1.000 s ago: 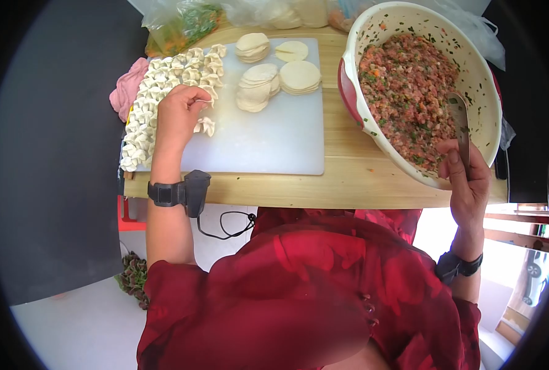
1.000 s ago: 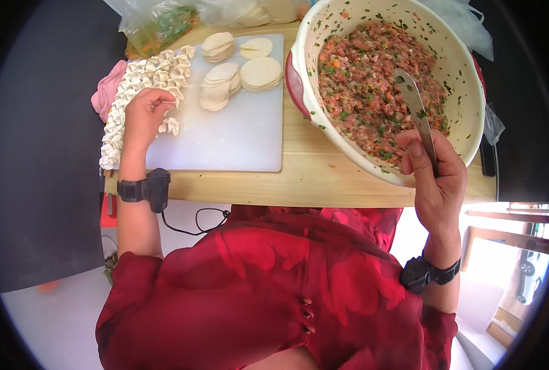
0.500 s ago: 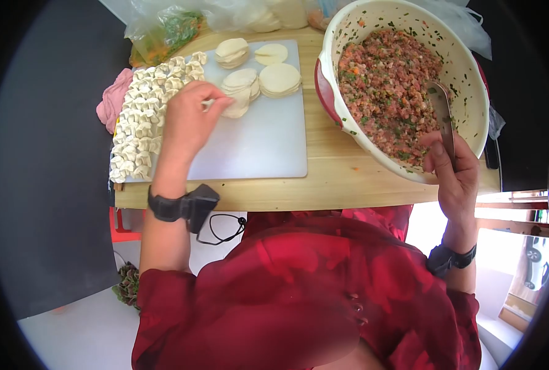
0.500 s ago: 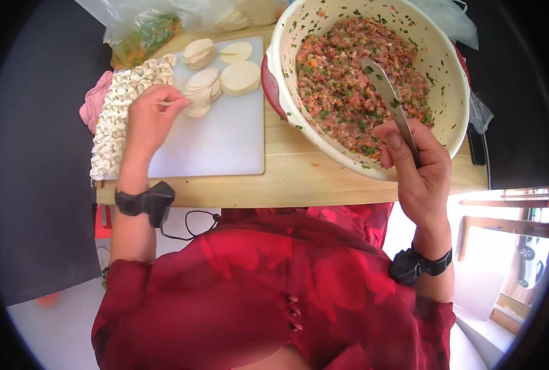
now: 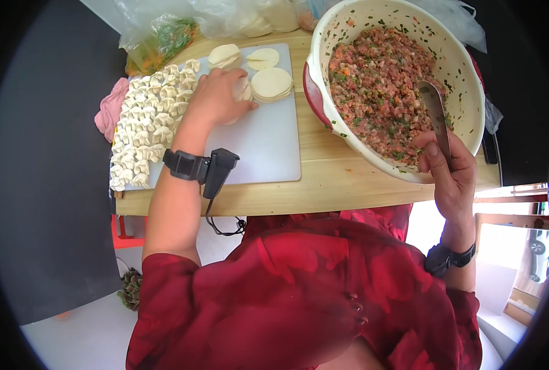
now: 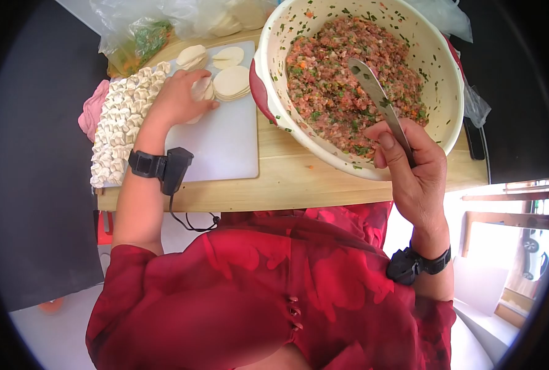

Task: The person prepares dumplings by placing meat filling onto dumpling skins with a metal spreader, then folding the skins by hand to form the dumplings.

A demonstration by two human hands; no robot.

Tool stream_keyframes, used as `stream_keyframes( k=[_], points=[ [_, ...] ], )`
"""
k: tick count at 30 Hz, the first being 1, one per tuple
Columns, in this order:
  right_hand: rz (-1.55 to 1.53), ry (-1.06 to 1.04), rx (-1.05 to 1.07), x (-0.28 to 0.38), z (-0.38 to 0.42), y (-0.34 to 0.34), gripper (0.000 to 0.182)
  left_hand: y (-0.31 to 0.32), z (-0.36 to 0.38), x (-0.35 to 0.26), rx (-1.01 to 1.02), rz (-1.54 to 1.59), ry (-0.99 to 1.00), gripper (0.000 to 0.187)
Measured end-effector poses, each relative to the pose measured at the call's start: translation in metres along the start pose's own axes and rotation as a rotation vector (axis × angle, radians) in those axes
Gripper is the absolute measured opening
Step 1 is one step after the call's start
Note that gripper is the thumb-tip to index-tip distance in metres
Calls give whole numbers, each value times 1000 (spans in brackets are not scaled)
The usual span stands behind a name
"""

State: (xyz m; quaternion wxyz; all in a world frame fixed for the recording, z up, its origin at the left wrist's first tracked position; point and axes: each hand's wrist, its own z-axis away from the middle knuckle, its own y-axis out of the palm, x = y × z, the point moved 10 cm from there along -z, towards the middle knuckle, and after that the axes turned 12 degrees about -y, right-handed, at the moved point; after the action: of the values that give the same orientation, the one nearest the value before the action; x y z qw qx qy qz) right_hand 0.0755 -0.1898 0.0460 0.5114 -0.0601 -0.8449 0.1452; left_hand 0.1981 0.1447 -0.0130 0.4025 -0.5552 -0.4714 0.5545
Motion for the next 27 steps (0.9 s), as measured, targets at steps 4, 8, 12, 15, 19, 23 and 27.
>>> stream_keyframes(
  k=[4, 8, 12, 15, 19, 23, 27],
  points=[
    [13, -4, 7, 0, 0, -1, 16, 9, 5, 1, 204, 4, -64, 61],
    [47, 26, 16, -1, 1, -2, 16, 9, 45, -25, 264, 81, -74, 59],
    [15, 19, 5, 0, -1, 0, 16, 4, 66, -43, 192, 225, 65, 57],
    [-5, 22, -4, -2, 0, -4, 16, 1, 64, -37, 167, 429, 210, 43],
    [-42, 34, -43, 0, -1, -8, 18, -6, 68, -33, 137, 495, 173, 28],
    [-31, 27, -18, 3, -2, -9, 18, -12, 77, -29, 38, 489, 199, 20],
    [-34, 6, -21, 4, -4, -14, 19, -12, 78, -23, -32, 503, 220, 14]
  ],
)
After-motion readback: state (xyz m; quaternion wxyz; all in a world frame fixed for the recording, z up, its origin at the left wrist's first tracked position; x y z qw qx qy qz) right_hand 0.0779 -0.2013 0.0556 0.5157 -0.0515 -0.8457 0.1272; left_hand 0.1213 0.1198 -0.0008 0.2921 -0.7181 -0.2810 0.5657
